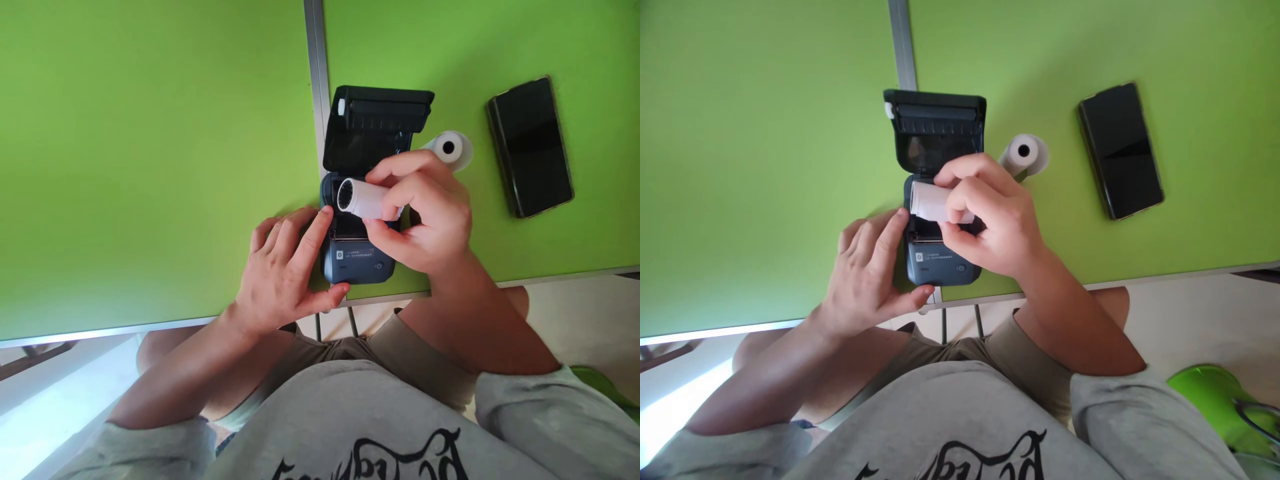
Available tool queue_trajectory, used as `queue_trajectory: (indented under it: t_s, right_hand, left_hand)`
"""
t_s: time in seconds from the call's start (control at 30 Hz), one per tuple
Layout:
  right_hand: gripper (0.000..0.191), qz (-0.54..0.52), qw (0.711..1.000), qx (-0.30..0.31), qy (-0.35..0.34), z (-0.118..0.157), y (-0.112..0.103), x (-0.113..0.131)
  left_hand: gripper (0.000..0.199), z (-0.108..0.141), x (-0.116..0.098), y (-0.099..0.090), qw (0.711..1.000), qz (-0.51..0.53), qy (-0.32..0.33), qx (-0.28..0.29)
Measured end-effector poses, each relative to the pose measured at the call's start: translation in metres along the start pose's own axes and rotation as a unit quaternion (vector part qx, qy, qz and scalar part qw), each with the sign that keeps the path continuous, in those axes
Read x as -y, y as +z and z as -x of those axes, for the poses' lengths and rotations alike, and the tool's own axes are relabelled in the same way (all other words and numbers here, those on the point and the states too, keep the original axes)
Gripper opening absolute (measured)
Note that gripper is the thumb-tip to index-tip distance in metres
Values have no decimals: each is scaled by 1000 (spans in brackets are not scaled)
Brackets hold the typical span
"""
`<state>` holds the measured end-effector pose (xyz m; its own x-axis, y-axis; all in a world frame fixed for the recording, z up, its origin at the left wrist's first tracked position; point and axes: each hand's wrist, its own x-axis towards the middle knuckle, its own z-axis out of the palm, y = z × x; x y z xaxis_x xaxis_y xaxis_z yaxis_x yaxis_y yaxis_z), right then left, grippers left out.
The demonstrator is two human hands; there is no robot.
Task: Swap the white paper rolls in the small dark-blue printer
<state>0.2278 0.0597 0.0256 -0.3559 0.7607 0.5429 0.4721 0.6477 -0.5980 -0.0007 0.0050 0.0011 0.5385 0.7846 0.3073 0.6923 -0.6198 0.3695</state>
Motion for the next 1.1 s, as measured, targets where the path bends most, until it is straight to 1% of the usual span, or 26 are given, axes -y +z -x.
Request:
queue_trajectory:
  t_s: [0.13,0.2,0.3,0.4,0.47,0.63,0.73,0.8,0.87,0.97,1.1]
  right_hand:
    - [22,-11,998,56,26,-4,-6,4]
    - [19,-11,998,63,23,-6,-9,5]
    - [16,25,997,71,17,-8,-12,6]
    - [14,64,994,90,15,-9,-11,5]
    - [11,71,993,98,13,-9,-10,4]
    - [16,50,995,87,21,-9,-7,5]
    - [17,30,996,83,15,-10,-9,7]
    - [18,27,995,93,5,-11,-12,7]
    - [19,17,992,121,-15,-12,-15,8]
    - [22,4,986,163,-30,-11,-18,9]
    - [17,-22,979,203,0,-8,-21,8]
  left_hand:
    - [93,1,1,0,1000,3,-3,2]
    - [93,1,1,0,1000,4,-2,2]
    - [92,1,1,0,1000,4,-2,0]
    - [92,1,1,0,1000,5,-3,2]
    - [92,1,1,0,1000,4,-2,6]
    - [91,1,0,0,1000,6,-1,6]
    - [91,0,0,0,1000,4,-1,6]
    - [92,0,0,0,1000,4,1,6]
    - [93,1,1,0,1000,7,4,1]
    - [82,2,2,0,1000,13,19,-6]
    - [57,3,5,-1,999,26,22,7]
